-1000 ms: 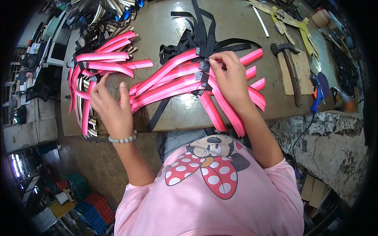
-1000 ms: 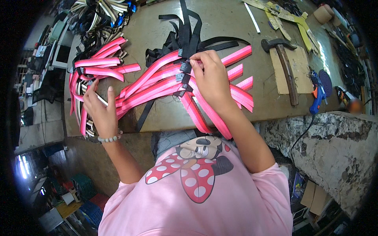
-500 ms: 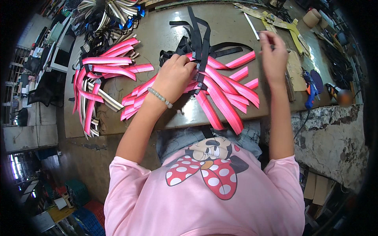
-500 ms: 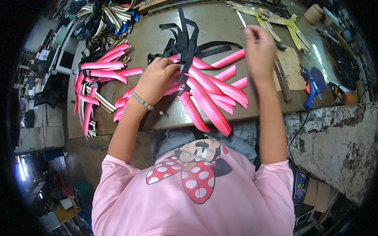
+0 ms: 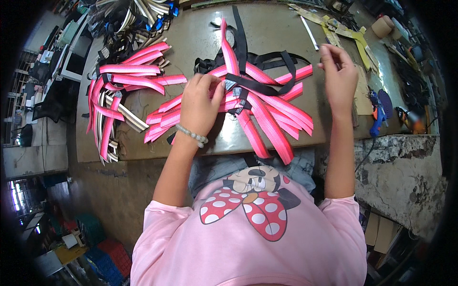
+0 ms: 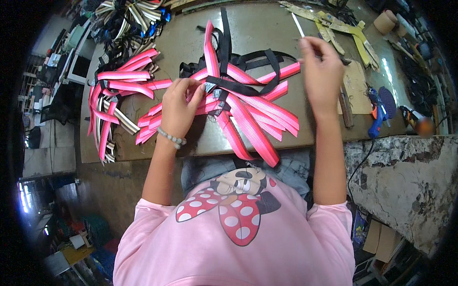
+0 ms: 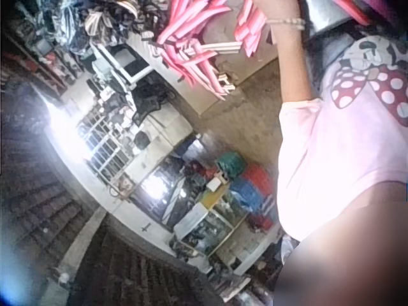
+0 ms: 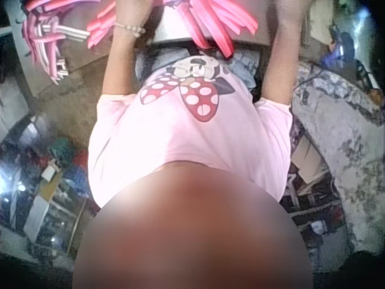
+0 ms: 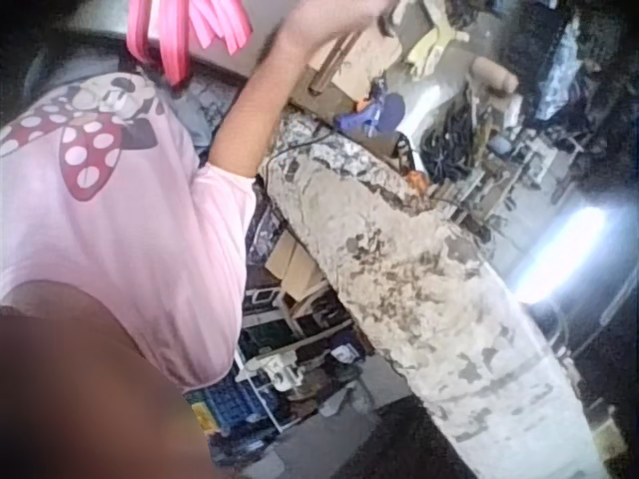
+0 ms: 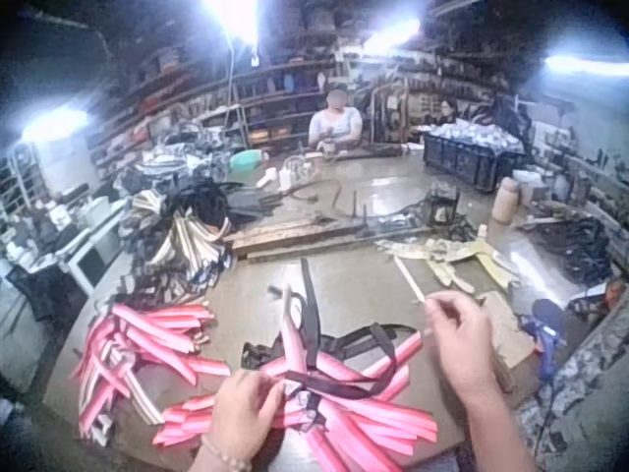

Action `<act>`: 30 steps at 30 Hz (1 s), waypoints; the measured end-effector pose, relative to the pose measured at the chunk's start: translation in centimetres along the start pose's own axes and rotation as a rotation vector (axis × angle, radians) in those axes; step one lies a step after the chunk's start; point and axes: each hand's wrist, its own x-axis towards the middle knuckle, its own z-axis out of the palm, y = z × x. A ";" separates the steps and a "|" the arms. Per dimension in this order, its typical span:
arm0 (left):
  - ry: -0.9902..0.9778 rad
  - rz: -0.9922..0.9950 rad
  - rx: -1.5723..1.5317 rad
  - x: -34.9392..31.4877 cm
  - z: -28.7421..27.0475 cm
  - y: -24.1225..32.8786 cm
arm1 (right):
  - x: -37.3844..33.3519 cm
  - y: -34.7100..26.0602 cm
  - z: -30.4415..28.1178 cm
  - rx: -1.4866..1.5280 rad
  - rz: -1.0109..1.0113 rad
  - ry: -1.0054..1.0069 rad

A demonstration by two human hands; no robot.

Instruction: The person repeatedly picks up pink and black webbing straps and fastens them together using small black plastic clips. They work one at a time, aligning the strap ends and snapping the clips to secure them, then placing the finished units on the table.

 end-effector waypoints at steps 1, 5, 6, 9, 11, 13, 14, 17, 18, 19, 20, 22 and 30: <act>0.134 0.167 0.142 -0.4 0.3 0.1 | -1.3 -1.2 1.2 0.102 0.067 -0.087; 0.091 -0.020 -0.200 -1.9 0.6 1.6 | -5.1 -3.3 5.8 0.384 0.143 -0.408; 0.050 -0.048 -0.227 -2.0 0.8 2.1 | -5.2 -3.2 6.6 0.305 0.191 -0.431; -0.030 -0.074 -0.060 -2.3 1.6 3.0 | -5.7 -2.4 7.5 0.113 0.125 -0.494; -0.031 -0.136 -0.145 -2.3 2.2 3.1 | -6.0 -1.8 7.5 0.057 0.104 -0.510; -0.023 -0.145 -0.169 -2.4 2.5 2.8 | -6.3 -1.4 7.5 0.077 -0.009 -0.483; -0.008 -0.117 -0.148 -2.4 2.6 2.6 | -6.4 -1.2 7.4 0.044 -0.028 -0.491; -0.030 -0.148 -0.217 -2.5 2.5 2.1 | -6.6 -1.0 7.7 -0.003 -0.095 -0.484; -0.045 -0.219 -0.297 -2.6 2.4 2.0 | -6.6 -1.1 7.8 -0.007 -0.118 -0.482; -0.053 -0.262 -0.392 -2.6 2.3 1.9 | -6.5 -1.1 7.9 0.011 -0.099 -0.480; -0.069 -0.256 -0.376 -2.6 2.2 1.9 | -6.5 -1.2 7.9 0.032 -0.079 -0.481; -0.095 -0.244 -0.317 -2.7 2.2 2.0 | -6.6 -1.2 7.8 0.041 -0.053 -0.489; -0.108 -0.219 -0.325 -2.7 2.0 2.2 | -6.7 -1.0 8.2 -0.049 -0.129 -0.472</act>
